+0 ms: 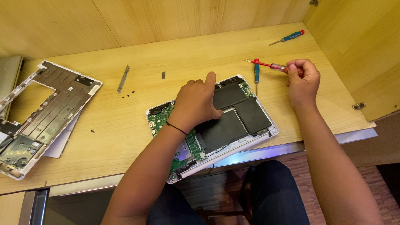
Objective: Disassembling a laptop by removing the back cover and manipulating internal components using a screwdriver.
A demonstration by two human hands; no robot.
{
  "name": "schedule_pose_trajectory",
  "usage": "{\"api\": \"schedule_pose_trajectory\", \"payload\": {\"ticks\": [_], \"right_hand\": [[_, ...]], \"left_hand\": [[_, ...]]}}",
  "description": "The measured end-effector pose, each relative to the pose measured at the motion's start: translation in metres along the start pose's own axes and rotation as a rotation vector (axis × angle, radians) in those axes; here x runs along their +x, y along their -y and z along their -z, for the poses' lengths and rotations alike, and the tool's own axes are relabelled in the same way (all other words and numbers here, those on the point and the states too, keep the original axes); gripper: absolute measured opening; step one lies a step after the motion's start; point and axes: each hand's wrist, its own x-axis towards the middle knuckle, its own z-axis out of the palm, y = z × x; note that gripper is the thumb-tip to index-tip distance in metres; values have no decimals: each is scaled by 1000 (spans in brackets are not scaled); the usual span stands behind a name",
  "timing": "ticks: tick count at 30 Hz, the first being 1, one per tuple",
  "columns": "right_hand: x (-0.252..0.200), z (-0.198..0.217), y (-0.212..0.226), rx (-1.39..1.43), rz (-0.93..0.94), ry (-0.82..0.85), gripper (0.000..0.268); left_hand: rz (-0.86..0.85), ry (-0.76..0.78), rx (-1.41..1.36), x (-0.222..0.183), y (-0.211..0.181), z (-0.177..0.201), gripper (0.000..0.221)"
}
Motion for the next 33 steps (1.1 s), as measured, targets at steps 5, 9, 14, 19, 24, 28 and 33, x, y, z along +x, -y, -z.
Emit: {"api": "schedule_pose_trajectory", "payload": {"ticks": [5,9,14,19,24,28,33], "right_hand": [[3,1,-5,-218,84,-29,8],[4,2,-15,-297,139,-87,7],[2,2,-7,-325,158,-88,7],[2,2,-4,-282,125,-130,9],[2,0,-7,-299,112,-86,7],[0,0,-3,-314,107,-83,7],[0,2,-4,-577,218,47,21]], "left_hand": [[12,15,-6,1,0,2,70],[29,3,15,1,0,1,73],[38,43,-31,3,2,2,71],[44,16,42,3,-2,2,73],[47,62,-11,4,2,1,72],[40,74,23,5,2,-1,72],[23,71,28,6,3,0,71]]}}
